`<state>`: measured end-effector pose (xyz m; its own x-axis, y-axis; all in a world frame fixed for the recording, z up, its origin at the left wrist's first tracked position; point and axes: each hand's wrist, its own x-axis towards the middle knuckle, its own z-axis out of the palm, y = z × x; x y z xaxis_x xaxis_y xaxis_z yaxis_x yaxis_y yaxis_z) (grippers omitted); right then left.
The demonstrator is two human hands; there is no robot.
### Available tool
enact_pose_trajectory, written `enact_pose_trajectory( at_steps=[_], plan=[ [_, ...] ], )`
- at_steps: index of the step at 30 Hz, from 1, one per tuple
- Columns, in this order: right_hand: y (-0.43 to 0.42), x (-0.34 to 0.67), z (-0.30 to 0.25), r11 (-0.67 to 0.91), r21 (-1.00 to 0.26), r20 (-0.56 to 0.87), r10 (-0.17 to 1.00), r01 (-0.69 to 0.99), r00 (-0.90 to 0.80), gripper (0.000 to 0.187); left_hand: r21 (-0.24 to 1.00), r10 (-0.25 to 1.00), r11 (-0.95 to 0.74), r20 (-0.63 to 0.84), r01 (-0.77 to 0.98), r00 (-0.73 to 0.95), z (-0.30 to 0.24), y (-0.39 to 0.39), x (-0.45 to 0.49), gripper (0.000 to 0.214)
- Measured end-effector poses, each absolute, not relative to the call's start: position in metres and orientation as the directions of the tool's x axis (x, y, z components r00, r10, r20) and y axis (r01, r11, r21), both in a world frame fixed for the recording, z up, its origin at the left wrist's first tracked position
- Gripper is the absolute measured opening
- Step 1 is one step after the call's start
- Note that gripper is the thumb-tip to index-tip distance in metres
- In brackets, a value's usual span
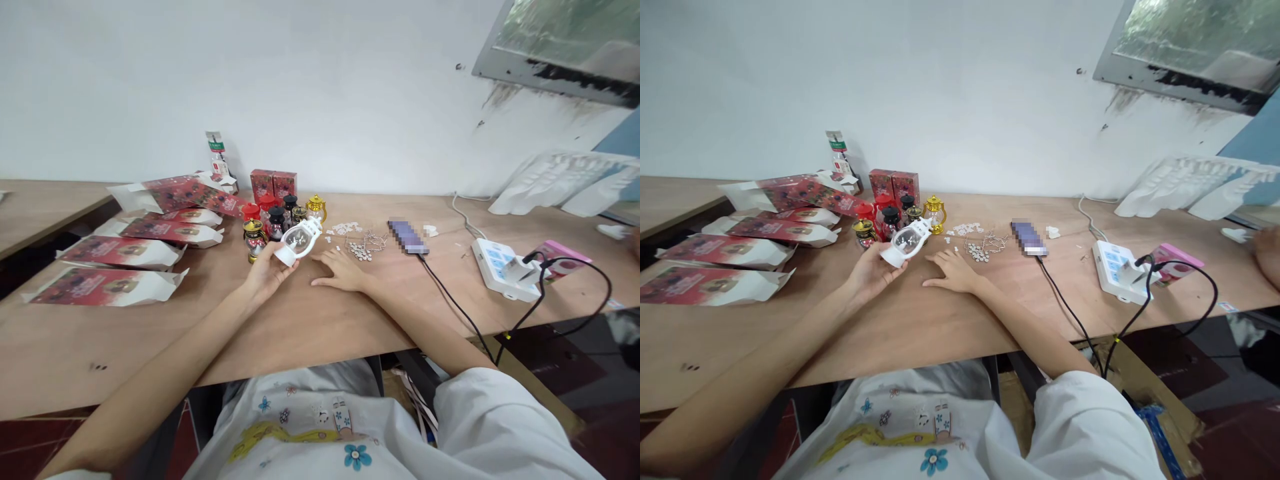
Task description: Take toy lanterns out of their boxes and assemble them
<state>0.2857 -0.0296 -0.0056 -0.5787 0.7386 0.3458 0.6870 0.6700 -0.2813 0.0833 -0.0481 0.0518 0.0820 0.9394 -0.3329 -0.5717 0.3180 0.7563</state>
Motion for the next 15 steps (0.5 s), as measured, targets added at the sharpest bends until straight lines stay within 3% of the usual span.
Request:
enact_pose_trajectory(
  at_steps=[4,6,9,12,15],
  plan=[
    [-0.027,0.286,-0.003,0.64,-0.426,0.46,0.762,0.639,-0.456,0.054,0.805,0.957,0.27,-0.283,-0.529,0.058,0.046,-0.046,0.083,0.007],
    [-0.024,0.293,0.001,0.577,-0.598,0.542,0.802,0.556,-0.25,0.055,0.847,0.971,0.226,-0.234,-0.481,0.044,0.044,-0.044,0.082,0.008],
    [-0.024,0.301,0.009,0.524,-0.802,0.554,0.832,0.288,0.029,0.063,0.901,0.986,0.164,-0.164,-0.402,0.033,0.041,-0.044,0.082,0.013],
    [-0.029,0.299,0.013,0.545,-0.833,0.549,0.836,0.092,0.011,0.07,0.937,0.996,0.073,-0.083,-0.341,-0.014,0.039,-0.046,0.084,0.017],
    [-0.034,0.293,0.013,0.54,-0.838,0.529,0.839,0.083,-0.127,0.074,0.961,0.998,-0.035,0.018,-0.275,-0.067,0.039,-0.048,0.086,0.018]
  ],
)
